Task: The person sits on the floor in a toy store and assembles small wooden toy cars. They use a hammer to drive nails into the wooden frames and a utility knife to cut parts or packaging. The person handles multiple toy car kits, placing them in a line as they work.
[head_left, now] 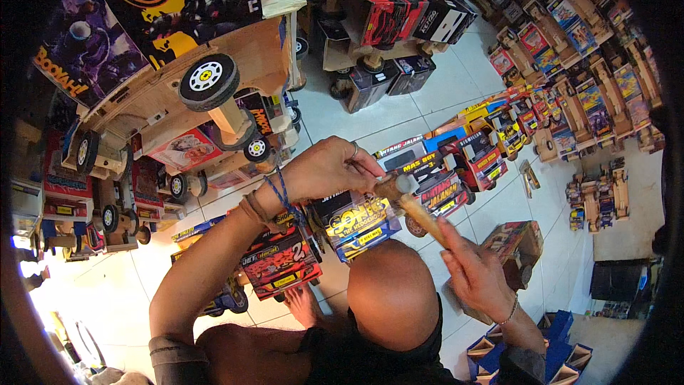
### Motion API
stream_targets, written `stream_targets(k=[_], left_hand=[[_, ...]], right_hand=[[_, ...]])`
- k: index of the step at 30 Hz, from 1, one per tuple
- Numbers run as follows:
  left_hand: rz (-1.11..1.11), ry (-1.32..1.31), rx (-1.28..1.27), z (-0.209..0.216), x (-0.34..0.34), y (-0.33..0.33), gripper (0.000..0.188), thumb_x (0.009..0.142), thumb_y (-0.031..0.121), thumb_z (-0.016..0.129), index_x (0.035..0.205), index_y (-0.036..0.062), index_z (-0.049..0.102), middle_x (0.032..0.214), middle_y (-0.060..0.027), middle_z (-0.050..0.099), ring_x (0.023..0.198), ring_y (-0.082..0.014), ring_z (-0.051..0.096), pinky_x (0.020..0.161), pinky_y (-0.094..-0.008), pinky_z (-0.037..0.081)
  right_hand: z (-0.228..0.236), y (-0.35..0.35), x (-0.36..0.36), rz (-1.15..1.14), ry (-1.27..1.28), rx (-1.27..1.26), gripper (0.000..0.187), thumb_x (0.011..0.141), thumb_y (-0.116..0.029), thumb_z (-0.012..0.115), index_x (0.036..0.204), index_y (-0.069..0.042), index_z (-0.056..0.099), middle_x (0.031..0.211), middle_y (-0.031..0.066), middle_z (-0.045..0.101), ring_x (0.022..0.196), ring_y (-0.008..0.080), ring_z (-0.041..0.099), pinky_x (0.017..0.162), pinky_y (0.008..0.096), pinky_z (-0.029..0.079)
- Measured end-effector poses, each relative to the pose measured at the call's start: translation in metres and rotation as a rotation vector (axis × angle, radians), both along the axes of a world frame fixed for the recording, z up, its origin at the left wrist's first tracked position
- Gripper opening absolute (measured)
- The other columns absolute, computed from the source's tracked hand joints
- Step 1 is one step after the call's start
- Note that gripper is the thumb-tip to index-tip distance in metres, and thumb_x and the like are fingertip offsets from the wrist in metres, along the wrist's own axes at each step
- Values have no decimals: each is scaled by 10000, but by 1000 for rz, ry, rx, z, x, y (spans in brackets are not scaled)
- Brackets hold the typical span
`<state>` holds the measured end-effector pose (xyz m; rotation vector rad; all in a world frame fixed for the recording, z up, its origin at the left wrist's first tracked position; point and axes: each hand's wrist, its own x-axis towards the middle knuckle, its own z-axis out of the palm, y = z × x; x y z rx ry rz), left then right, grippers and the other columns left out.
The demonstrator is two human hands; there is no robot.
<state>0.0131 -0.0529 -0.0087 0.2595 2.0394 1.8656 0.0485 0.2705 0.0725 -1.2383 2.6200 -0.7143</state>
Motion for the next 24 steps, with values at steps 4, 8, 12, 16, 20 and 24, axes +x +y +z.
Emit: stream_targets(k=[4, 8, 12, 16, 20, 24], left_hand=[[-43, -133, -21, 6, -3, -2, 277, 901, 46, 712, 1169, -25, 709, 985, -65, 738, 882, -90, 683, 822, -246, 556], [-49, -63, -95, 9, -3, -3, 261, 913, 71, 715, 1156, -21, 719, 976, -59, 739, 875, -84, 677, 816, -249, 553], [-41, -58, -99, 9, -2, -3, 256, 914, 65, 704, 1156, -13, 725, 971, -52, 737, 882, -78, 671, 811, -247, 550], [-48, -71, -76, 8, -4, -3, 254, 917, 60, 690, 1156, -17, 725, 971, -51, 736, 872, -84, 674, 806, -242, 550], [-53, -84, -68, 8, -2, -4, 242, 928, 72, 687, 1146, -24, 729, 996, -58, 743, 884, -89, 676, 817, -238, 549], [-52, -72, -66, 10, -2, -2, 237, 930, 82, 688, 1141, -16, 734, 998, -57, 748, 886, -90, 678, 825, -243, 548]], right_hand=[[9, -1, -5, 46, -72, 161, 647, 987, -123, 606, 1577, -141, 340, 926, 164, 706, 723, 332, 698, 607, 440, 565], [11, -3, -8, 47, -32, 187, 658, 985, -122, 610, 1580, -141, 329, 923, 161, 705, 717, 329, 700, 621, 431, 579], [6, -5, -7, 20, 34, -28, 671, 980, -133, 620, 1583, -155, 327, 872, 146, 695, 658, 333, 686, 584, 438, 572], [8, -1, -6, 65, -103, 286, 681, 971, -127, 622, 1584, -169, 329, 842, 135, 686, 622, 329, 679, 552, 433, 563], [4, -3, -4, 33, 21, 84, 690, 968, -138, 622, 1588, -191, 326, 790, 113, 655, 564, 312, 648, 517, 428, 549], [6, -1, -3, 137, -16, 360, 699, 967, -148, 624, 1593, -205, 318, 739, 94, 613, 519, 297, 615, 487, 424, 536]])
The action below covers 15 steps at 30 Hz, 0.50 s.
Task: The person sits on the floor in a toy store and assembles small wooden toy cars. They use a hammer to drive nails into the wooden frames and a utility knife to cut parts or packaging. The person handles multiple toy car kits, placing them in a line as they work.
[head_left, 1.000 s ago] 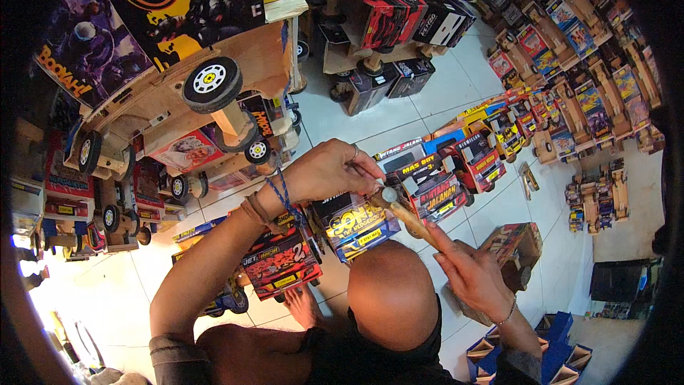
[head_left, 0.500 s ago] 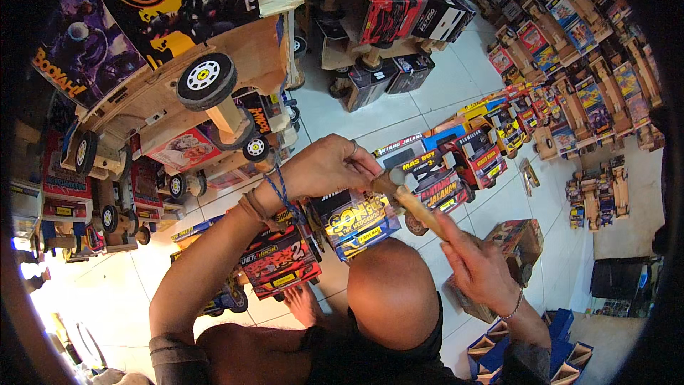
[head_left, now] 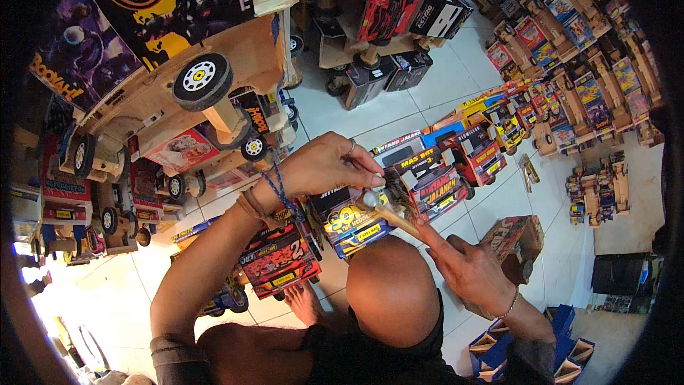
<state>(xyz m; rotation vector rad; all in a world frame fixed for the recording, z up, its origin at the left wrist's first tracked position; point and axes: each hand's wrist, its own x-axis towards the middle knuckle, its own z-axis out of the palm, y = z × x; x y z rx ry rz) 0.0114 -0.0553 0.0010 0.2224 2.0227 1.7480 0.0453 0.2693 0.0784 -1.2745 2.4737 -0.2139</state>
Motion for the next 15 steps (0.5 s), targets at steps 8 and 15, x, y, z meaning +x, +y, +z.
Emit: stream_targets(k=[8, 15], left_hand=[[-21, 7, -17, 4, 0, -2, 246, 930, 58, 665, 1158, 0, 738, 963, -52, 751, 900, -92, 673, 836, -245, 538], [-5, 23, -34, -2, 0, -1, 268, 938, 185, 743, 1146, 16, 745, 974, -48, 755, 928, -83, 662, 839, -252, 530]], right_hand=[[-2, 1, 0, -73, 23, -73, 695, 971, -148, 619, 1593, -222, 318, 723, 92, 592, 515, 299, 611, 488, 423, 536], [-12, 0, -3, -24, -85, -85, 642, 986, -142, 610, 1569, -134, 340, 805, 154, 661, 588, 358, 653, 538, 440, 554]])
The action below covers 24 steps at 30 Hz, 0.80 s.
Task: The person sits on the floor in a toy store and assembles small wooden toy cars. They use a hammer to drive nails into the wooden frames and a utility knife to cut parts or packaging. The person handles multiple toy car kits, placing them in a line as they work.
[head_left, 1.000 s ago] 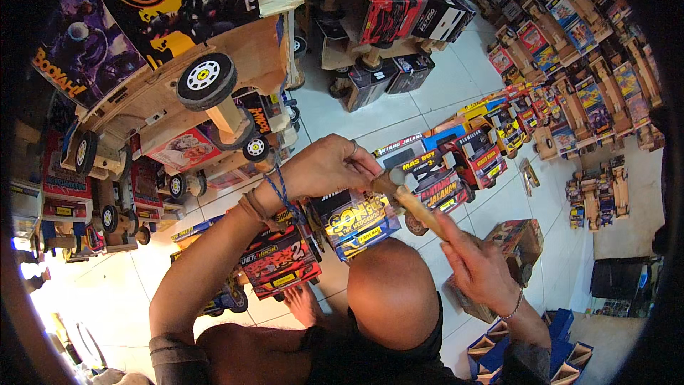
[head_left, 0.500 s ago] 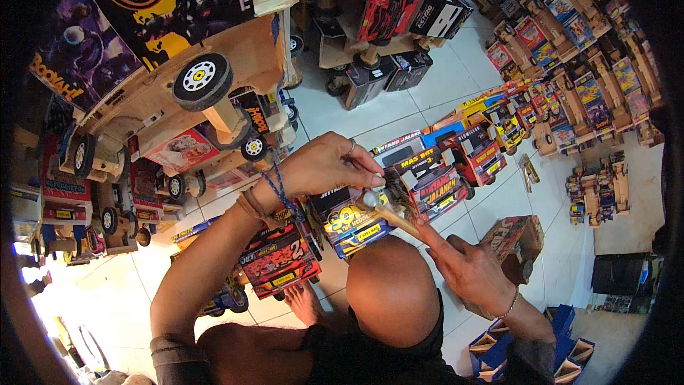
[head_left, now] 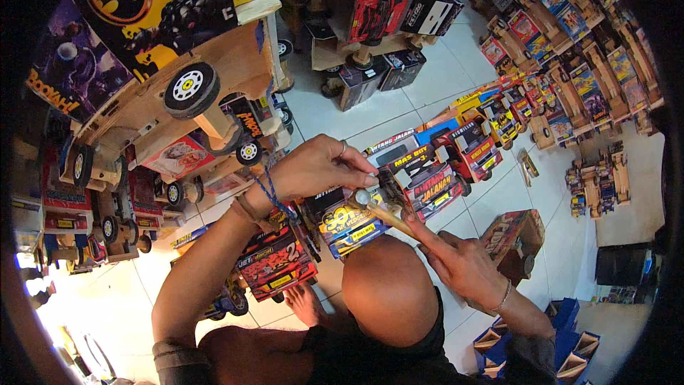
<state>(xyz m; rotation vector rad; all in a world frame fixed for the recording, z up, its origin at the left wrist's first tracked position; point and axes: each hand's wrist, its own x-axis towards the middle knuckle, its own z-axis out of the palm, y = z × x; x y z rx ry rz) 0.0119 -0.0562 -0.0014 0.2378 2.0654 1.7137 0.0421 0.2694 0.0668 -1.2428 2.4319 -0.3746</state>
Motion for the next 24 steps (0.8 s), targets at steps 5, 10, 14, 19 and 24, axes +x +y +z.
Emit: stream_targets(k=[5, 10, 14, 19, 24], left_hand=[[31, 47, -56, 3, 2, 3, 285, 903, 227, 794, 1109, 33, 765, 974, -25, 759, 902, -66, 650, 828, -251, 524], [34, 24, -116, 5, 4, 1, 287, 865, 110, 790, 1136, 25, 755, 1024, -52, 763, 920, -94, 671, 845, -265, 541], [62, 74, -103, -2, 6, 1, 291, 862, 60, 765, 1146, 4, 741, 1022, -55, 760, 923, -109, 675, 853, -270, 542], [125, -4, 9, 4, 7, 3, 320, 881, 24, 742, 1196, -14, 710, 1057, -72, 739, 949, -128, 668, 841, -281, 538], [145, -6, -2, 20, 9, 5, 337, 917, 54, 732, 1234, -31, 654, 987, -53, 685, 832, -96, 621, 779, -253, 520]], right_hand=[[-18, -24, 4, -308, -118, -346, 440, 973, -203, 673, 1354, -61, 506, 836, 180, 699, 686, 384, 694, 569, 441, 553], [-31, -40, -7, -319, -65, -347, 347, 935, -297, 727, 1114, -26, 605, 824, 205, 696, 735, 395, 701, 611, 441, 557], [-41, -42, -6, -354, -83, -440, 323, 925, -315, 738, 1136, -79, 669, 884, 196, 699, 784, 374, 709, 630, 412, 554], [-44, -26, 1, -413, -172, -673, 580, 959, -445, 669, 1428, -148, 501, 978, 207, 718, 775, 419, 703, 638, 431, 556], [-31, 52, 9, -789, -35, -791, 261, 986, -291, 647, 1149, -92, 600, 750, 147, 608, 650, 246, 657, 615, 402, 521]])
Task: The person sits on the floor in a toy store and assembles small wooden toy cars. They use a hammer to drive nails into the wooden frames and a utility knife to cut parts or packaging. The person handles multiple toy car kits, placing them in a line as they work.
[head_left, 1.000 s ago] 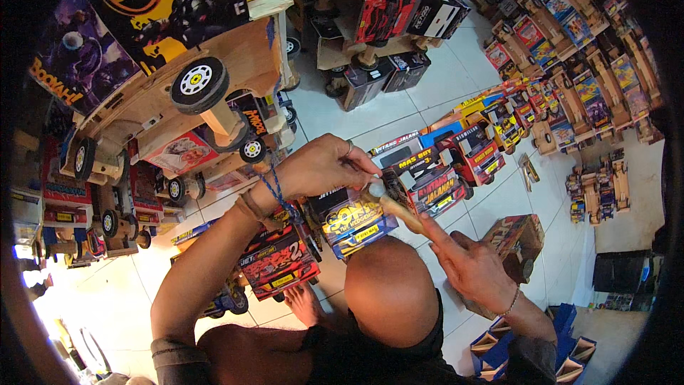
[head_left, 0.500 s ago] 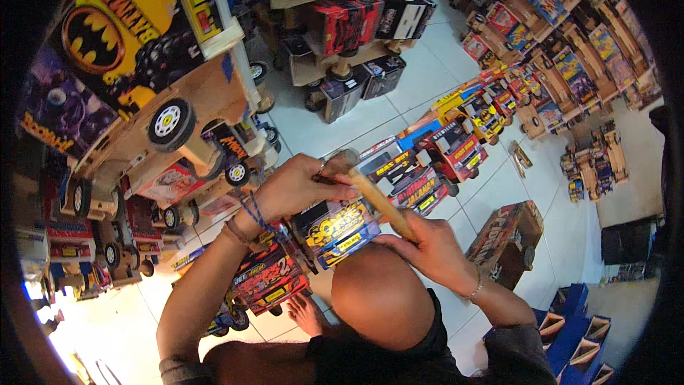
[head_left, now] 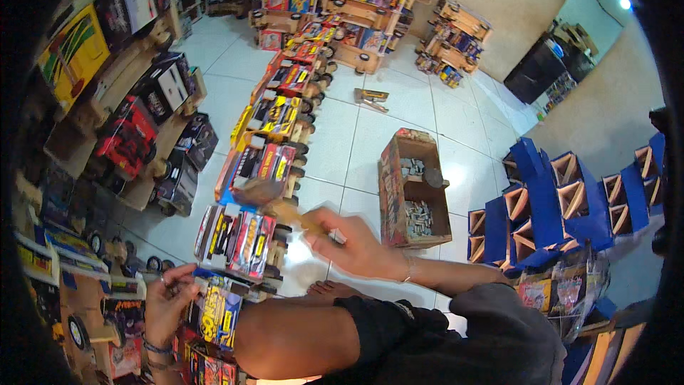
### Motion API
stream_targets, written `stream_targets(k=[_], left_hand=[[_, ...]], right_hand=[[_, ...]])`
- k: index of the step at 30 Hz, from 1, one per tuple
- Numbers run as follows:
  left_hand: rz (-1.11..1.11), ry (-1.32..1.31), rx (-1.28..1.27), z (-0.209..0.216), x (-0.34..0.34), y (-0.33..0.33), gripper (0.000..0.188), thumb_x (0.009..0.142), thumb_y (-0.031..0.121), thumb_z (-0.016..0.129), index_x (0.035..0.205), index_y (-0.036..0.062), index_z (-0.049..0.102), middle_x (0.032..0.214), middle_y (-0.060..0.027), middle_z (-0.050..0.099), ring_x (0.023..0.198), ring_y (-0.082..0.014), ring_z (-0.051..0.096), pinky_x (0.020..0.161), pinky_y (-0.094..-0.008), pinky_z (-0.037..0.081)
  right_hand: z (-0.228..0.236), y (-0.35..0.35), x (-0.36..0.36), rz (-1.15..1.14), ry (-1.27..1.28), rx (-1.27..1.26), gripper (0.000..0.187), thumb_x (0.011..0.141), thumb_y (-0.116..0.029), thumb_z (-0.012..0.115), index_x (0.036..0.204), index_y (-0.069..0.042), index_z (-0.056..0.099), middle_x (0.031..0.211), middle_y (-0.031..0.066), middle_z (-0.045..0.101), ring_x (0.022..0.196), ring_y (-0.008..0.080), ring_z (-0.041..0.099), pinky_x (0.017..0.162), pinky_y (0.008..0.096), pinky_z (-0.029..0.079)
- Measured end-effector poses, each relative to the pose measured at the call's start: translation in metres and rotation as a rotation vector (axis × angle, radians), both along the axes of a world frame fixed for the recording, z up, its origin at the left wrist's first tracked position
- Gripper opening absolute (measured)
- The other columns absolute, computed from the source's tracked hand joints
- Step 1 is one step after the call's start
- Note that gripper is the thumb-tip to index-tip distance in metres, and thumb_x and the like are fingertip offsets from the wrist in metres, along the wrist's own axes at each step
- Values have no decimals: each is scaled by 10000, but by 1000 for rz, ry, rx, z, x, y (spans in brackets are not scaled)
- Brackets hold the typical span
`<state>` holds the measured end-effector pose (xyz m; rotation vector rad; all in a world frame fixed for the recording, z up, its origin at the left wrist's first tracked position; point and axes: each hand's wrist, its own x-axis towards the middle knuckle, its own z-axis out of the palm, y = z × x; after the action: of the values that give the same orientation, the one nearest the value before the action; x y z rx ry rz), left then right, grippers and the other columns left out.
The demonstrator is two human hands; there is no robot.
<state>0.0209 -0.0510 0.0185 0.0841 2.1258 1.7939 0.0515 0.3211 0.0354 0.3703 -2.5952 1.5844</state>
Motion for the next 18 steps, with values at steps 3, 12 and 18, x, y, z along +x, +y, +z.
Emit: stream_targets(k=[3, 12, 18], left_hand=[[12, -84, 28, 2, -5, 3, 376, 927, 73, 730, 1269, -42, 623, 1013, -53, 677, 814, -110, 618, 779, -256, 518], [10, -108, -40, 9, -9, 5, 432, 970, 291, 721, 1262, -13, 625, 962, -44, 678, 782, -100, 627, 685, -249, 512], [42, -105, -111, 9, -7, 8, 459, 1006, 351, 656, 1274, -20, 615, 999, -53, 635, 809, -128, 601, 705, -296, 541]], right_hand=[[-4, 94, -24, -429, -111, 249, 476, 903, -445, 715, 986, -14, 531, 847, 140, 623, 758, 228, 647, 673, 389, 517], [-101, 400, -95, -200, -368, 1052, 460, 860, -444, 697, 1009, -9, 717, 879, 206, 740, 790, 336, 732, 751, 448, 568], [-135, 420, -111, -94, -773, 966, 441, 799, -393, 712, 1089, -62, 740, 959, 179, 747, 843, 297, 715, 759, 435, 568]])
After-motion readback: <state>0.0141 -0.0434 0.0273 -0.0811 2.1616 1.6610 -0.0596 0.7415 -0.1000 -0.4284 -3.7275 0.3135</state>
